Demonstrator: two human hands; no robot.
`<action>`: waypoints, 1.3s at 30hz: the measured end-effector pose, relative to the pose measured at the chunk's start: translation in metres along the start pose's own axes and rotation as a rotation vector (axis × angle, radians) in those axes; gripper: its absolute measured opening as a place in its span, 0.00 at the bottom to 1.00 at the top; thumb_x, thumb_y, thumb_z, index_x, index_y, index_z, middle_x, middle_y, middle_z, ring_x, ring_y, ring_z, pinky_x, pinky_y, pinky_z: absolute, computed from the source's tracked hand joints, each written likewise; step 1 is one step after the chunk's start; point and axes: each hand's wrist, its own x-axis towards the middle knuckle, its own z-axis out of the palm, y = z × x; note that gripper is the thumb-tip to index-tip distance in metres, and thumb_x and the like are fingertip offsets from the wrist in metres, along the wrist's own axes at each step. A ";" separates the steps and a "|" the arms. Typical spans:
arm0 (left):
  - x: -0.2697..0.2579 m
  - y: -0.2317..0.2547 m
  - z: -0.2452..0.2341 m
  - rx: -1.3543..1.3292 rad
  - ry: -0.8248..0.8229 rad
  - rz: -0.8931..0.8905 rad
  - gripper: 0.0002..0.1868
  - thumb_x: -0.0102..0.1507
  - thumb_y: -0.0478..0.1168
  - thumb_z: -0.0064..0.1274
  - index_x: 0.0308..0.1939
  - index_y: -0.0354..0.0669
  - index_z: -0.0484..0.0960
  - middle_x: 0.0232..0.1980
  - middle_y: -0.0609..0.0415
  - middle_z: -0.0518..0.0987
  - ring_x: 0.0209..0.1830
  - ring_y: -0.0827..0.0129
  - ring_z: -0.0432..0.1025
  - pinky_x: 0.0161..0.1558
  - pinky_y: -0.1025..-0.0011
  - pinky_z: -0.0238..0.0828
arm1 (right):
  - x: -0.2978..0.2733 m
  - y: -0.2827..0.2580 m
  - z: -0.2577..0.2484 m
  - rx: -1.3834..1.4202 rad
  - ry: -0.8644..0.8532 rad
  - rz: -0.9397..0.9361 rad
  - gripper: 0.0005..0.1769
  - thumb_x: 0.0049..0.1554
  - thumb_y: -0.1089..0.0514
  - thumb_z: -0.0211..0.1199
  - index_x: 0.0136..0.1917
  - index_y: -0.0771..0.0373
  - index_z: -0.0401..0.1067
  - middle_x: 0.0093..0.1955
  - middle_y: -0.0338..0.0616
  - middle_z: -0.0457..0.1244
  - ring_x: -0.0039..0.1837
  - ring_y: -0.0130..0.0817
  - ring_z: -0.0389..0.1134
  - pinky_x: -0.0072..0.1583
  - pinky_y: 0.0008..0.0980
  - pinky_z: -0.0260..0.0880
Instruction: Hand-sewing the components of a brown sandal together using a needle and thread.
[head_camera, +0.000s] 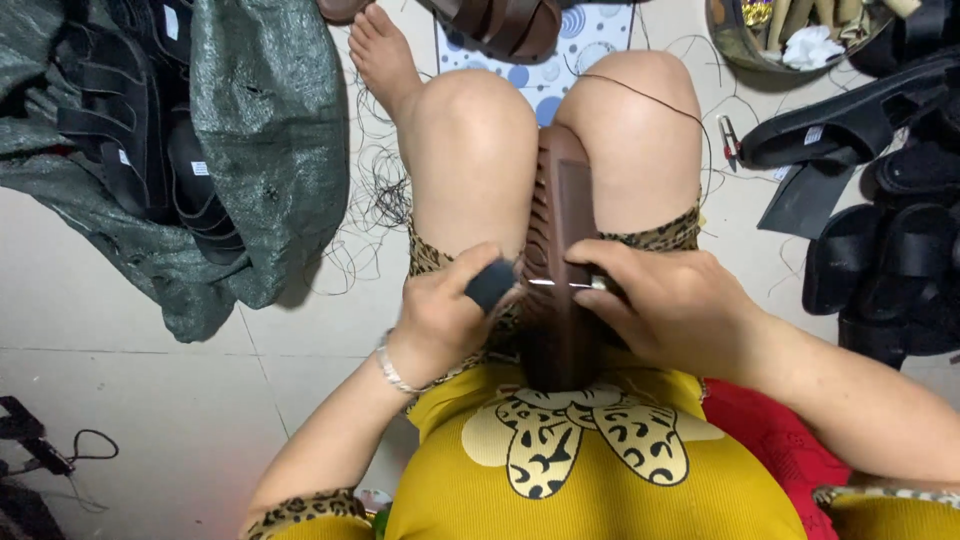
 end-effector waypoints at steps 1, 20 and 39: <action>0.007 0.001 -0.018 -0.507 -0.138 -0.144 0.24 0.61 0.53 0.57 0.56 0.45 0.79 0.54 0.55 0.80 0.49 0.72 0.79 0.45 0.72 0.79 | -0.008 0.005 0.004 -0.032 0.050 0.001 0.19 0.64 0.49 0.56 0.65 0.59 0.67 0.58 0.42 0.70 0.50 0.41 0.75 0.46 0.40 0.73; 0.015 0.020 -0.019 -1.068 0.071 -0.472 0.20 0.69 0.36 0.54 0.63 0.39 0.67 0.35 0.61 0.73 0.33 0.82 0.67 0.69 0.70 0.67 | -0.031 0.037 -0.008 0.764 -0.033 0.258 0.10 0.54 0.65 0.67 0.51 0.61 0.81 0.50 0.44 0.73 0.52 0.31 0.74 0.59 0.29 0.72; -0.008 -0.012 -0.017 -0.595 -0.102 -0.329 0.13 0.71 0.43 0.49 0.55 0.42 0.80 0.32 0.66 0.72 0.32 0.77 0.70 0.42 0.76 0.72 | -0.024 0.050 0.020 -0.431 0.415 -0.023 0.07 0.62 0.59 0.65 0.42 0.58 0.70 0.39 0.41 0.64 0.39 0.38 0.66 0.38 0.36 0.63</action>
